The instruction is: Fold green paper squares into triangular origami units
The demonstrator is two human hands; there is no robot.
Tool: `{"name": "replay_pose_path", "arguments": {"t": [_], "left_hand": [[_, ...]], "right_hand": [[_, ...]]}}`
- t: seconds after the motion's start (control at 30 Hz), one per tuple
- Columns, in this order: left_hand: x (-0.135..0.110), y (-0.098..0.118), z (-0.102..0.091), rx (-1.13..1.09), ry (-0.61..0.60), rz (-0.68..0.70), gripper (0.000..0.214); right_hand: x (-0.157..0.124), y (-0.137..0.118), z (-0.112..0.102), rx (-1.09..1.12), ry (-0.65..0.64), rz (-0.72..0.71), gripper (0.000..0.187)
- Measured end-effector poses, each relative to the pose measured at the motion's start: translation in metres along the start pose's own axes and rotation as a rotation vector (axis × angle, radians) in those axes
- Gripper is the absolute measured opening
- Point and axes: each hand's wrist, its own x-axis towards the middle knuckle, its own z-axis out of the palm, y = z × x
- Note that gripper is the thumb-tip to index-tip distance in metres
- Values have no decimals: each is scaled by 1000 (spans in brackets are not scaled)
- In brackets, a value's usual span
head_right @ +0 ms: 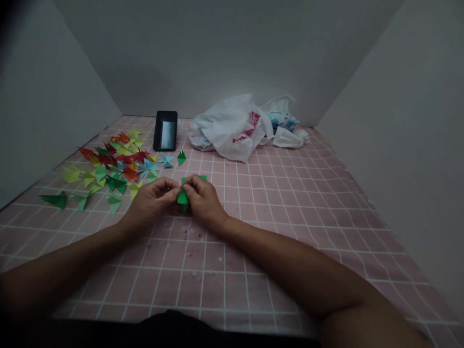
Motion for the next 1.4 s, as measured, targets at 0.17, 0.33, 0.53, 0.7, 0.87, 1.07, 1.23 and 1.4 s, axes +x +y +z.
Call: {"name": "replay_pose_path", "arguments": {"t": [0.17, 0.33, 0.53, 0.7, 0.87, 1.07, 1.23, 1.4], "left_hand": [[2, 1, -1, 137, 49, 94, 22], [2, -3, -1, 50, -30, 55, 23], [6, 14, -12, 139, -197, -11, 29], [1, 43, -24, 512, -446, 83, 29], [-13, 40, -19, 996, -609, 169, 20], [-4, 36, -24, 987, -445, 254, 14], [4, 38, -31, 882, -222, 322, 10], [8, 30, -32, 708, -153, 296, 12]], "right_hand": [[1, -2, -1, 100, -45, 54, 21], [1, -2, 0, 203, -96, 94, 26], [0, -4, -2, 88, -10, 69, 23], [3, -3, -5, 25, 76, -1, 21], [3, -4, -5, 2, 70, 6, 20], [6, -16, -9, -65, -105, -87, 17], [11, -19, -13, -142, -199, -149, 12], [10, -15, -11, -228, -169, -145, 6]]}}
